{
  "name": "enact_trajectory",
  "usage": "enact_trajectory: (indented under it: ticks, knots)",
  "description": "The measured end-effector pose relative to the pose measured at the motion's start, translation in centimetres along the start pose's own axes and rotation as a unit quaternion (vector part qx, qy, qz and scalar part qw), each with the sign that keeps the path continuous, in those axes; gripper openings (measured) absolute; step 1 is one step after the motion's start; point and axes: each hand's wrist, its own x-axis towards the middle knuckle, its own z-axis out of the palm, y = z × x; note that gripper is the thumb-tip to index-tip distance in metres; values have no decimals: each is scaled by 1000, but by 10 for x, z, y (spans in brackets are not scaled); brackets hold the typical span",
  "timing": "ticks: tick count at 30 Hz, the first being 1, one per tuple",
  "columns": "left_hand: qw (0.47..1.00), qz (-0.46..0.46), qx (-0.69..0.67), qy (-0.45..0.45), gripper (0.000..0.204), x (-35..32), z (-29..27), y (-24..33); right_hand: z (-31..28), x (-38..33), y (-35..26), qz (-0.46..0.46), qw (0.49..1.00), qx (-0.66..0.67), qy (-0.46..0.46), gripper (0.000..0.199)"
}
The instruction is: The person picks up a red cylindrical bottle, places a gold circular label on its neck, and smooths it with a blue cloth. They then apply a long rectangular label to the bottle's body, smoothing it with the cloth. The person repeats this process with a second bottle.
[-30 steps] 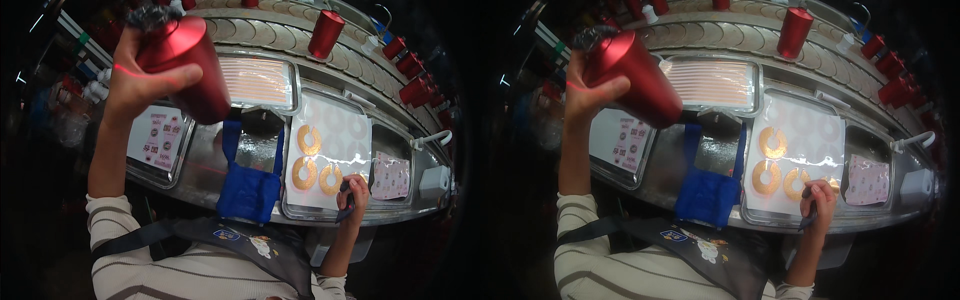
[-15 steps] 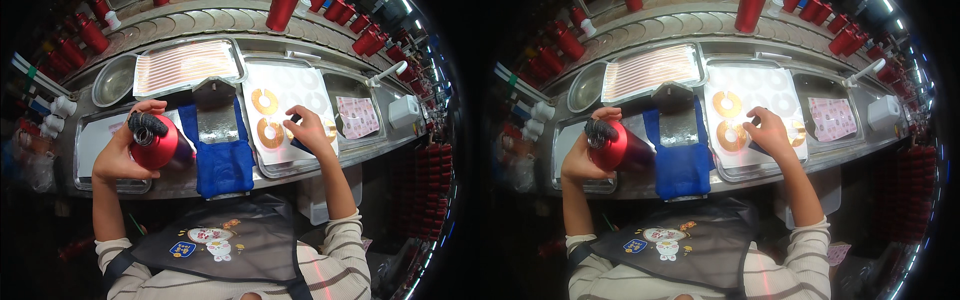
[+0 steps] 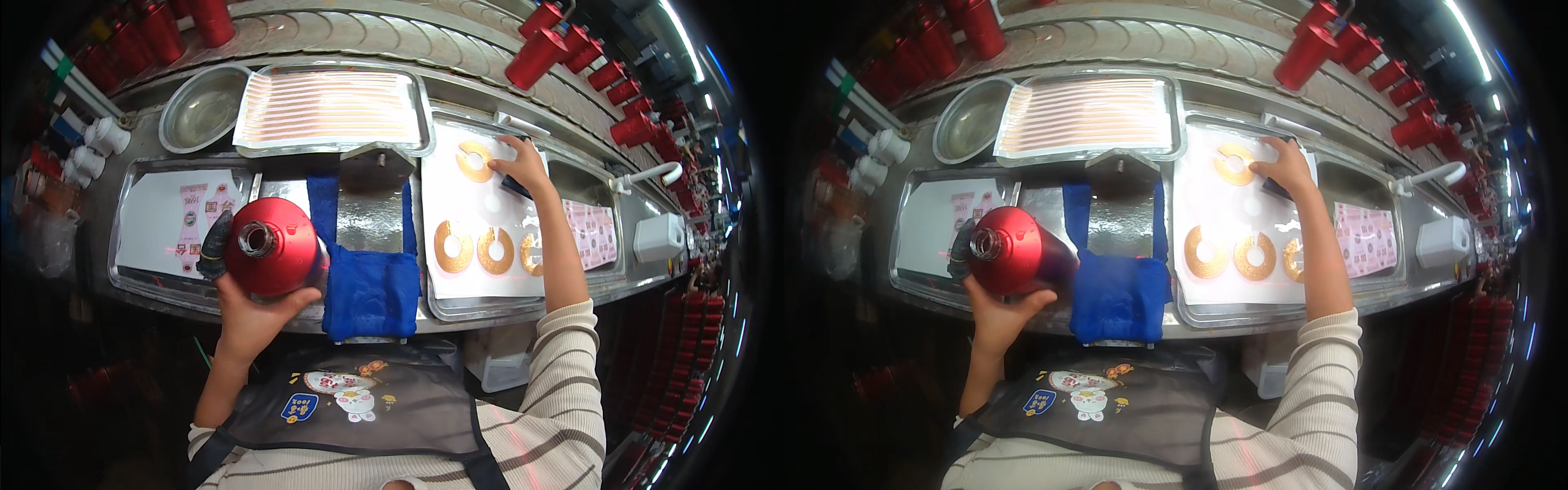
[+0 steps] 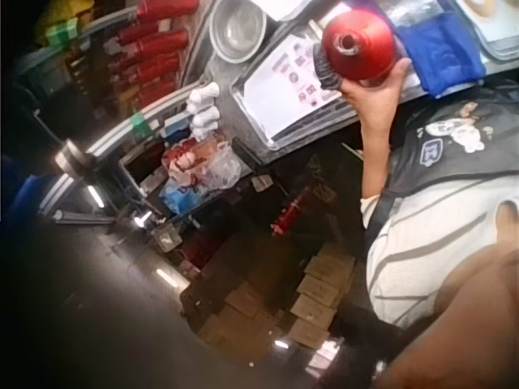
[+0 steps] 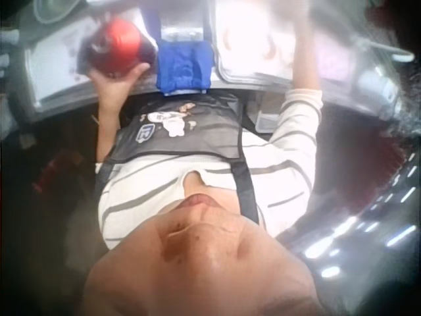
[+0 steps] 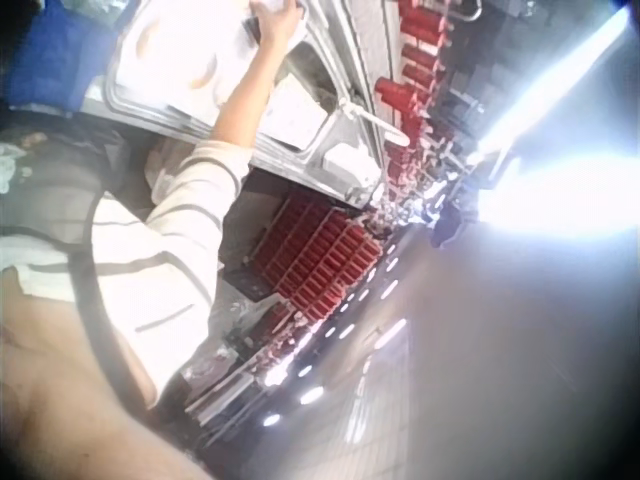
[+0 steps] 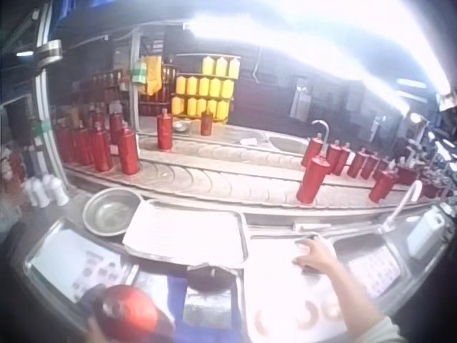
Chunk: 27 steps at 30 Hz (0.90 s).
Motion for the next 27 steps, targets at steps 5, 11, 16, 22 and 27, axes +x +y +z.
enact_trajectory:
  ticks: [5, 11, 16, 22, 27]
  knots:
    - [993, 61, 98, -28, 91, 11, -14, 10, 2, 28, -5, -48, 997, 10, -64, 50]
    - [997, 44, 23, -53, 116, 20, -14, 10, -1, 80, 46, -25, 961, 198, -192, 31]
    - [997, 52, 45, -39, 110, 20, -8, 12, 3, 72, 48, -29, 983, 174, -49, 20]
    - [985, 41, -21, -164, 110, 44, -28, 19, -21, -26, -19, -31, 973, 225, 42, 12]
    - [907, -110, -229, -336, 114, 74, -53, 0, -26, -103, -106, 27, 861, 506, -52, 17]
